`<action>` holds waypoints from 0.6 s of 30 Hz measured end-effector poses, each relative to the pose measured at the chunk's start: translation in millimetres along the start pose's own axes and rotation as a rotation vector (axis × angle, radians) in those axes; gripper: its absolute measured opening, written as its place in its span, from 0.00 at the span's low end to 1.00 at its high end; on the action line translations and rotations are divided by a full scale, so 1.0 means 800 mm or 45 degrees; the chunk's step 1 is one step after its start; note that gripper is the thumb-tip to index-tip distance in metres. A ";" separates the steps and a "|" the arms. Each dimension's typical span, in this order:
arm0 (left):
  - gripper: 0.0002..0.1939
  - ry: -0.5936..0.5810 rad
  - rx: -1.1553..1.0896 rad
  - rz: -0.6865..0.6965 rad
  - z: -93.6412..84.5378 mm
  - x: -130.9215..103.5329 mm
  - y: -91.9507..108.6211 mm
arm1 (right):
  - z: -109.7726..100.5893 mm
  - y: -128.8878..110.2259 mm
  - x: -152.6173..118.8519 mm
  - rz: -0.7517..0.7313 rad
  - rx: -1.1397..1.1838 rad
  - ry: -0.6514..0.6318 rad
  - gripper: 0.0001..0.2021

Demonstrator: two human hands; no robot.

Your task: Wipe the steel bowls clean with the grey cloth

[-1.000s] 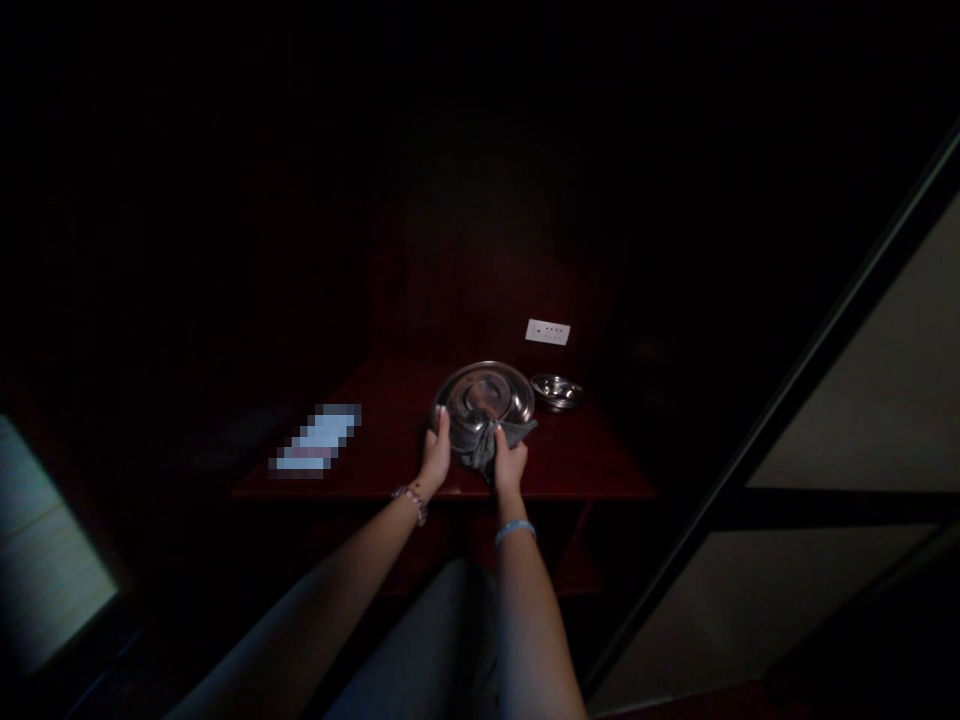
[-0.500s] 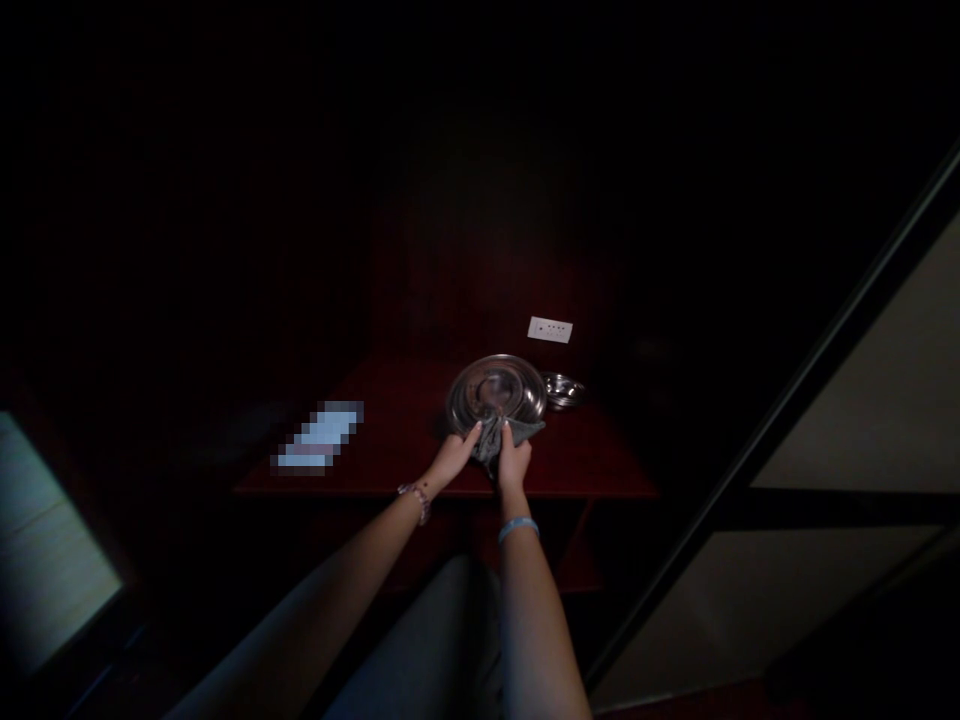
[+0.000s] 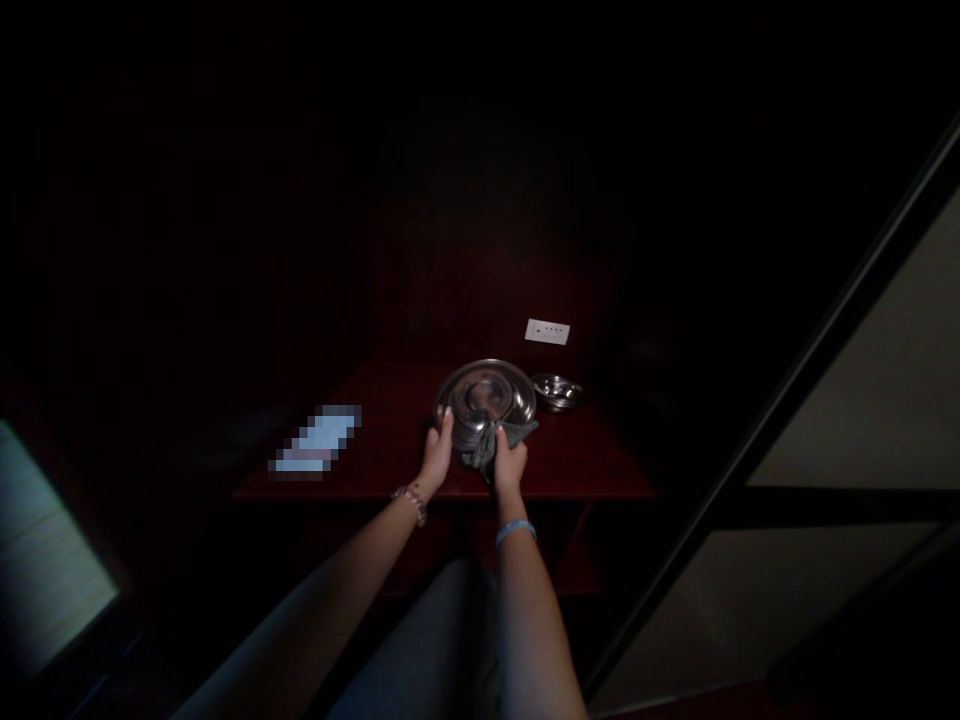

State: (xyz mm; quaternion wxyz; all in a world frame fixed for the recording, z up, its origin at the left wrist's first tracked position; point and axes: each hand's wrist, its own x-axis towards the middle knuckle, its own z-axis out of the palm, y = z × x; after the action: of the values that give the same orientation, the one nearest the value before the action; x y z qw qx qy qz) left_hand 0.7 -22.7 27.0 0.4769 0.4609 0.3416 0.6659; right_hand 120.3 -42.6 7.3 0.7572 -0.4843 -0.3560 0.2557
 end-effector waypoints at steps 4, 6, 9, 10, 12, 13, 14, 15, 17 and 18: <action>0.21 -0.214 -0.063 0.071 0.003 -0.002 -0.001 | -0.001 0.005 0.004 0.007 0.001 0.043 0.26; 0.23 -0.284 -0.065 0.086 0.004 -0.003 -0.004 | -0.001 0.006 0.005 0.013 0.009 0.029 0.25; 0.23 -0.347 -0.033 0.064 0.004 -0.003 -0.008 | -0.001 0.008 0.006 0.027 0.025 0.010 0.25; 0.22 -0.360 -0.026 0.055 0.004 -0.003 -0.010 | -0.001 0.008 0.005 0.032 0.030 0.011 0.24; 0.22 -0.381 -0.027 0.050 0.004 -0.002 -0.011 | -0.001 0.008 0.005 0.044 0.038 0.021 0.24; 0.22 -0.391 -0.029 0.051 0.004 -0.002 -0.012 | -0.001 0.008 0.006 0.049 0.043 0.027 0.25; 0.22 -0.401 -0.026 0.048 0.004 -0.002 -0.012 | -0.002 0.008 0.006 0.056 0.050 0.033 0.25; 0.22 -0.410 -0.014 0.040 0.004 -0.001 -0.013 | -0.002 0.008 0.007 0.062 0.059 0.041 0.25; 0.22 -0.424 0.037 0.017 0.004 -0.001 -0.015 | -0.003 0.008 0.008 0.075 0.080 0.067 0.26; 0.22 -0.428 0.067 0.014 0.003 0.000 -0.017 | -0.004 0.008 0.009 0.078 0.088 0.087 0.26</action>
State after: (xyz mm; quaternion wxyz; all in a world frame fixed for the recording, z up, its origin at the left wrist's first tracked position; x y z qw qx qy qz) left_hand 7.6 -18.6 15.5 0.5114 0.5800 0.2719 0.5729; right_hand 126.7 -36.5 2.6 0.7771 -0.4767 -0.3061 0.2742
